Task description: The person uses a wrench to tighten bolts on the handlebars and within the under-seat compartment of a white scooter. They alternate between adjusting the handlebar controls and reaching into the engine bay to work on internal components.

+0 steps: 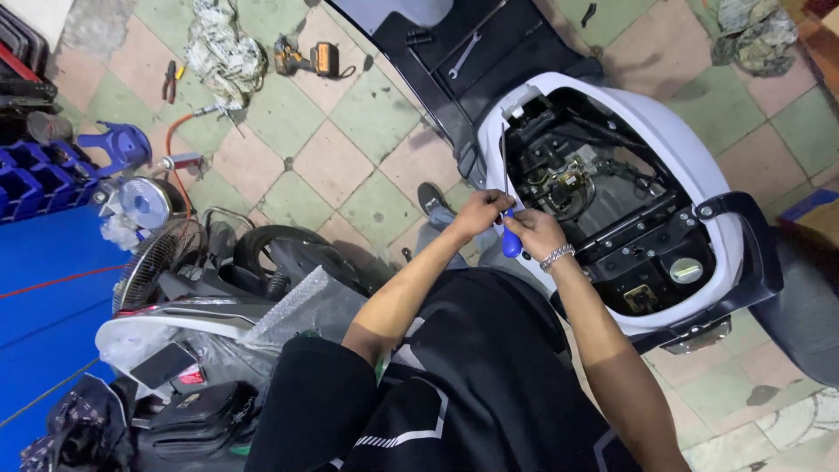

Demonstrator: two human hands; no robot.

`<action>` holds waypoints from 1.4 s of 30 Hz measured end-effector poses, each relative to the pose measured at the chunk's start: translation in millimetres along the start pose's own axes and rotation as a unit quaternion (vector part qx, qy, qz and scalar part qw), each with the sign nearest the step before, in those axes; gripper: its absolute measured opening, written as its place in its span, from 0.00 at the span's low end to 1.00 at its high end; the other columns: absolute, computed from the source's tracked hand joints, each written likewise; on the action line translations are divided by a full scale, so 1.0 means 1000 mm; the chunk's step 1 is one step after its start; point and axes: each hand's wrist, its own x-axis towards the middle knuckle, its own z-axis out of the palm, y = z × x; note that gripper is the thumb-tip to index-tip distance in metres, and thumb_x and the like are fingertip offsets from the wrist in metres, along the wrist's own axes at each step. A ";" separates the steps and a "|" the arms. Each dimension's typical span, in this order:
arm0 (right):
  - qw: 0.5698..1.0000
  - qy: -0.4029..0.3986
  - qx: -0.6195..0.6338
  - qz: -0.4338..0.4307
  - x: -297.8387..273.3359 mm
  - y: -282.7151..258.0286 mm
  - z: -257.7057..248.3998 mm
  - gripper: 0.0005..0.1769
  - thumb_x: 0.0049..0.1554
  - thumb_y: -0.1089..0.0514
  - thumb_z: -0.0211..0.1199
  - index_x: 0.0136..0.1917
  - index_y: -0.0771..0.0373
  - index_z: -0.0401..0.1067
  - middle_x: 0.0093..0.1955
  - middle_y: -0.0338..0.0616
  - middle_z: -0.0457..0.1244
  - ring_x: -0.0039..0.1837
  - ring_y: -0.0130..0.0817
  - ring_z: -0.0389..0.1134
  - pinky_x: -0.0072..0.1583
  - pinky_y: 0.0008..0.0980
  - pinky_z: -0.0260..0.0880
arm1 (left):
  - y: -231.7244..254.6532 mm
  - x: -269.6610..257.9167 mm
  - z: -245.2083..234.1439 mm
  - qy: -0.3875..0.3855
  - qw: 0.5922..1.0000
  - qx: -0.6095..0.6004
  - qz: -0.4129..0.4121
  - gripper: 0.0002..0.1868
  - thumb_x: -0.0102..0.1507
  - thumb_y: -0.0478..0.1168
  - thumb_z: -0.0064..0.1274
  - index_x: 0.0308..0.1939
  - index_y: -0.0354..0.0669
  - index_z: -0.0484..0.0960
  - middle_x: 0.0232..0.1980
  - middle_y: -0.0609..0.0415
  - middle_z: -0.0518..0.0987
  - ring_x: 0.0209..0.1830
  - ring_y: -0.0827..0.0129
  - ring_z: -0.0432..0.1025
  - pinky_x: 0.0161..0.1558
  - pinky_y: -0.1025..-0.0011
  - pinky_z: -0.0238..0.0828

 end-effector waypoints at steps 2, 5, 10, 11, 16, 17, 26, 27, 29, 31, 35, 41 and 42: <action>1.000 -0.002 0.006 0.007 -0.010 -0.009 -0.003 0.29 0.60 0.39 0.64 0.62 0.64 0.76 0.52 0.51 0.72 0.62 0.45 0.71 0.61 0.41 0.69 | 0.003 -0.006 0.000 -0.002 1.000 -0.017 -0.008 0.15 0.63 0.45 0.57 0.38 0.34 0.84 0.31 0.45 0.79 0.26 0.65 0.76 0.27 0.74 0.71; 1.000 0.003 0.000 0.006 -0.006 0.007 -0.002 0.32 0.60 0.35 0.65 0.63 0.62 0.76 0.53 0.49 0.72 0.62 0.44 0.71 0.61 0.41 0.68 | 0.014 -0.017 -0.001 -0.002 1.000 -0.011 -0.017 0.17 0.63 0.47 0.58 0.40 0.33 0.85 0.32 0.43 0.81 0.25 0.65 0.77 0.26 0.73 0.72; 1.000 0.008 0.006 0.017 -0.010 0.020 -0.002 0.33 0.59 0.33 0.65 0.63 0.62 0.75 0.53 0.48 0.72 0.61 0.43 0.72 0.60 0.39 0.68 | 0.014 -0.020 0.003 -0.001 1.000 -0.001 -0.029 0.16 0.62 0.47 0.58 0.40 0.35 0.86 0.32 0.44 0.82 0.24 0.66 0.78 0.25 0.74 0.73; 1.000 0.009 -0.002 0.019 -0.007 0.026 -0.001 0.32 0.59 0.33 0.64 0.63 0.60 0.76 0.52 0.46 0.73 0.60 0.42 0.72 0.58 0.38 0.68 | 0.015 -0.021 0.004 -0.002 1.000 -0.001 -0.031 0.16 0.62 0.47 0.58 0.41 0.35 0.86 0.32 0.44 0.82 0.25 0.67 0.77 0.25 0.74 0.73; 1.000 0.017 0.013 0.022 -0.011 0.022 0.000 0.31 0.59 0.34 0.65 0.62 0.60 0.76 0.51 0.47 0.73 0.59 0.42 0.72 0.58 0.37 0.68 | 0.017 -0.022 0.005 -0.014 1.000 -0.006 -0.021 0.16 0.62 0.45 0.57 0.42 0.33 0.85 0.33 0.44 0.81 0.25 0.66 0.76 0.26 0.74 0.70; 1.000 0.019 0.015 0.020 -0.010 0.023 0.001 0.31 0.59 0.33 0.65 0.62 0.60 0.77 0.51 0.46 0.73 0.58 0.41 0.72 0.58 0.36 0.68 | 0.013 -0.020 0.005 -0.014 1.000 -0.008 -0.020 0.16 0.62 0.46 0.57 0.42 0.33 0.85 0.33 0.43 0.81 0.25 0.66 0.76 0.26 0.74 0.70; 0.999 0.018 0.005 0.025 -0.007 0.033 0.000 0.29 0.59 0.34 0.65 0.62 0.56 0.77 0.49 0.43 0.73 0.54 0.38 0.73 0.54 0.36 0.72 | 0.001 -0.014 0.007 -0.014 0.999 -0.005 -0.033 0.17 0.63 0.45 0.57 0.43 0.32 0.85 0.34 0.41 0.81 0.27 0.65 0.75 0.28 0.74 0.70; 0.999 0.019 0.005 0.026 -0.011 0.029 -0.001 0.29 0.59 0.34 0.65 0.62 0.56 0.77 0.49 0.43 0.73 0.54 0.38 0.73 0.54 0.36 0.72 | -0.001 -0.013 0.007 -0.015 0.999 -0.005 -0.033 0.17 0.63 0.45 0.57 0.43 0.32 0.85 0.34 0.41 0.81 0.27 0.65 0.75 0.28 0.74 0.70; 1.000 -0.001 0.022 0.018 -0.016 0.019 -0.004 0.28 0.59 0.38 0.66 0.63 0.59 0.76 0.49 0.47 0.73 0.52 0.41 0.74 0.52 0.37 0.74 | -0.006 -0.010 0.006 -0.007 0.999 0.002 -0.040 0.17 0.64 0.47 0.57 0.43 0.33 0.85 0.34 0.42 0.82 0.28 0.64 0.77 0.29 0.73 0.72; 0.997 -0.031 0.070 0.006 -0.026 -0.002 -0.005 0.28 0.60 0.41 0.66 0.63 0.63 0.75 0.46 0.51 0.72 0.49 0.42 0.74 0.51 0.38 0.75 | -0.016 -0.001 -0.001 -0.003 0.999 -0.007 -0.044 0.18 0.64 0.48 0.57 0.44 0.34 0.85 0.34 0.42 0.81 0.28 0.63 0.76 0.30 0.72 0.73; 0.986 0.060 -0.134 -0.081 -0.021 -0.046 -0.032 0.27 0.58 0.38 0.63 0.57 0.62 0.79 0.47 0.55 0.72 0.53 0.58 0.73 0.54 0.53 0.74 | 0.005 -0.013 -0.017 -0.004 0.999 -0.023 -0.045 0.19 0.66 0.45 0.50 0.48 0.29 0.83 0.37 0.38 0.82 0.30 0.59 0.78 0.31 0.68 0.75; 0.824 0.335 -0.268 -0.369 0.096 -0.117 -0.148 0.13 0.68 0.53 0.64 0.50 0.64 0.66 0.43 0.53 0.61 0.44 0.54 0.61 0.46 0.49 0.60 | 0.076 -0.041 -0.122 0.115 0.888 0.439 0.077 0.11 0.65 0.39 0.46 0.50 0.47 0.79 0.40 0.48 0.86 0.37 0.56 0.81 0.34 0.58 0.79; 0.822 0.333 -0.268 -0.376 0.110 -0.134 -0.169 0.13 0.68 0.53 0.64 0.50 0.64 0.66 0.43 0.53 0.61 0.44 0.54 0.61 0.46 0.49 0.60 | 0.084 -0.045 -0.156 0.123 0.887 0.438 0.078 0.11 0.65 0.39 0.46 0.50 0.47 0.79 0.40 0.48 0.86 0.37 0.56 0.81 0.34 0.58 0.79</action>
